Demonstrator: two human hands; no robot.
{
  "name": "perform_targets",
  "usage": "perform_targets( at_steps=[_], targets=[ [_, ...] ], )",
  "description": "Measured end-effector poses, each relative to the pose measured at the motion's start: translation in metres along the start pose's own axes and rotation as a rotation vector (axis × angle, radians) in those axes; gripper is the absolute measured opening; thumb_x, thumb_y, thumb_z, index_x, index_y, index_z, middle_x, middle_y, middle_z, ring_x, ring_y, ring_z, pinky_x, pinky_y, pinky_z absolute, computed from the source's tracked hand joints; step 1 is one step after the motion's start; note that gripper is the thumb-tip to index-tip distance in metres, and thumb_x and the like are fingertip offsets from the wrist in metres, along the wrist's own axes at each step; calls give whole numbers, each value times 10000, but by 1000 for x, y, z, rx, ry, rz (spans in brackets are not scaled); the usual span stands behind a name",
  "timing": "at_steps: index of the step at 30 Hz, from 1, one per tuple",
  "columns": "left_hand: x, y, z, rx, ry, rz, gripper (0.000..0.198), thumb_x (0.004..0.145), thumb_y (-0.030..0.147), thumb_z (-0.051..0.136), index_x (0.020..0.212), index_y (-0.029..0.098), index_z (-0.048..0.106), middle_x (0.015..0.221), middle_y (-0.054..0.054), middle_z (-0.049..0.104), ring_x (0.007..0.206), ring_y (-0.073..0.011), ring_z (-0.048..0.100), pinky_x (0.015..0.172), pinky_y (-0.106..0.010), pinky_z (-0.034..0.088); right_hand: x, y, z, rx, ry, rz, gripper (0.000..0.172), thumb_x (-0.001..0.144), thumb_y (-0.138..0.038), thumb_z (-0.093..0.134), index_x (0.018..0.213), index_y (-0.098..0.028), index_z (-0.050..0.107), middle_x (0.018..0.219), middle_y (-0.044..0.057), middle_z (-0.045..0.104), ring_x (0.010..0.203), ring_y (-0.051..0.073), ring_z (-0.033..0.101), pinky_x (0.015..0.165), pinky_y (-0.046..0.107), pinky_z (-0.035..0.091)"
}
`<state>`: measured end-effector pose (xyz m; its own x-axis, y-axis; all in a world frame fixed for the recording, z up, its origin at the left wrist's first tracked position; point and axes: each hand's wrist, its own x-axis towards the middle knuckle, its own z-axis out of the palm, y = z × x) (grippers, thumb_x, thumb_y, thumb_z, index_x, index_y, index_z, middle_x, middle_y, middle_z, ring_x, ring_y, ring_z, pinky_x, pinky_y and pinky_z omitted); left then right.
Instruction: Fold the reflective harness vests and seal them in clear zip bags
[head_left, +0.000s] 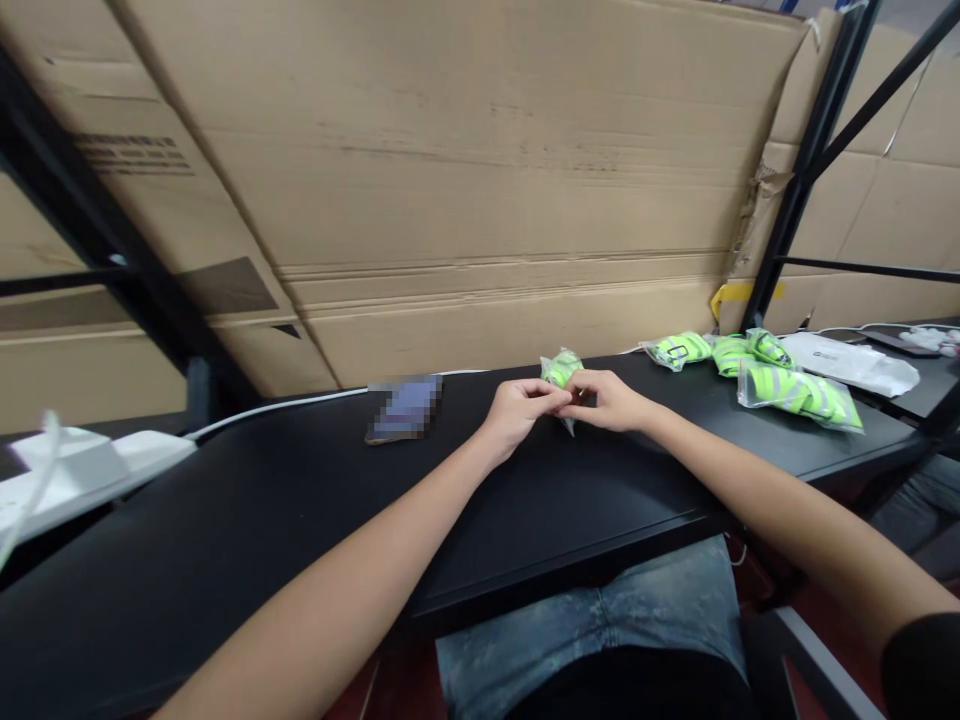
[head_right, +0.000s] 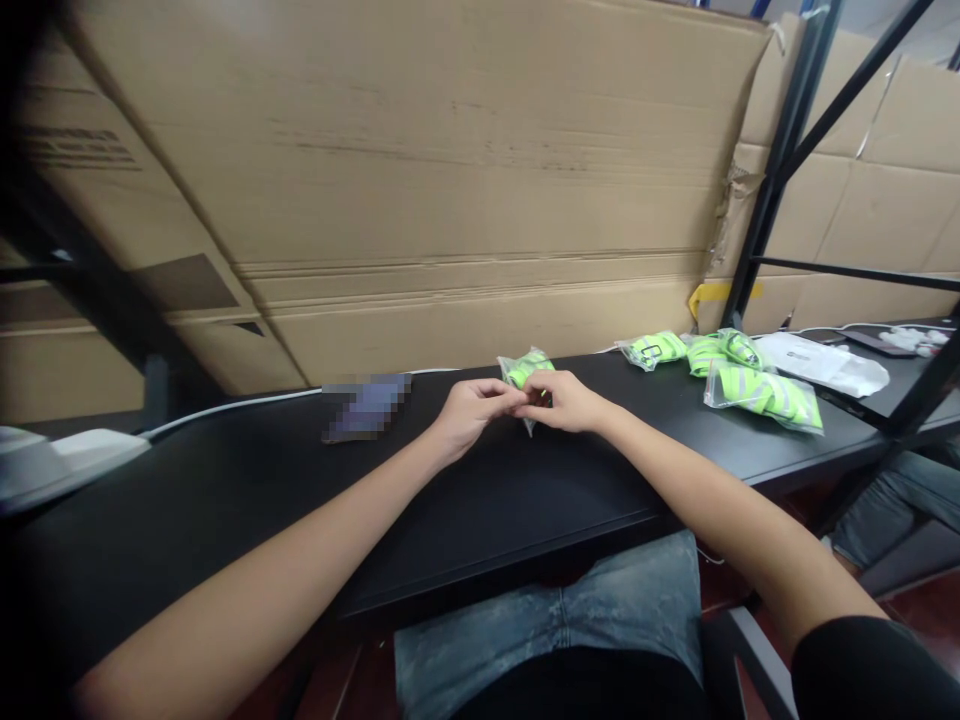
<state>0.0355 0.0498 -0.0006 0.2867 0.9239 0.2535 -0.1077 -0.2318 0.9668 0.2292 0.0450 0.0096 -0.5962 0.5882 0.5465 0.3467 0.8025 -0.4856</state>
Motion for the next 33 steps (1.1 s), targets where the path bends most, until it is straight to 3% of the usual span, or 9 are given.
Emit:
perform_targets(
  at_steps=[4,7,13,19,23,28,33],
  targets=[
    [1,-1,-2,-1,-27,-70,244,602,287,864,701,116,721,636,-44,691,604,-132,651,684,-285,566,2,7,1,-37,-79,63,136,909,-214,539,851,-165,652,786,24,672,706,135,575,697,278,451],
    [1,-3,1,-39,-14,-138,224,646,263,844,701,109,691,635,-48,676,605,-145,668,694,-309,594,1,9,2,-45,-76,94,144,911,-215,535,850,-157,651,781,26,670,707,138,581,702,283,448],
    [4,-3,7,107,201,-273,273,828,292,666,625,113,632,605,-72,642,543,-185,663,510,-319,585,1,2,8,-78,-110,73,221,881,-293,622,1052,-153,611,839,24,623,691,133,548,666,274,451],
    [7,-6,-2,257,254,-231,115,765,180,644,659,137,643,586,-64,668,541,-203,684,442,-267,551,1,-3,13,-164,-108,120,205,908,-318,580,1042,-164,596,825,23,603,670,136,518,634,273,422],
    [6,-6,-4,370,273,-92,57,738,181,691,697,143,698,579,-58,678,510,-194,668,426,-261,534,0,-1,14,-244,-13,114,204,903,-309,580,1057,-176,576,910,45,607,770,160,537,699,292,423],
    [-1,-1,2,372,153,-33,173,785,281,704,682,142,705,567,-49,667,459,-145,611,442,-246,501,0,0,14,-251,77,113,193,864,-343,646,896,-189,535,847,19,562,731,148,494,654,275,388],
    [-10,7,5,512,34,117,272,821,377,680,651,165,663,572,-25,653,458,-121,571,467,-228,443,1,4,7,-61,73,92,198,843,-326,681,784,-174,568,742,-12,557,667,127,499,634,268,390]
  ],
)
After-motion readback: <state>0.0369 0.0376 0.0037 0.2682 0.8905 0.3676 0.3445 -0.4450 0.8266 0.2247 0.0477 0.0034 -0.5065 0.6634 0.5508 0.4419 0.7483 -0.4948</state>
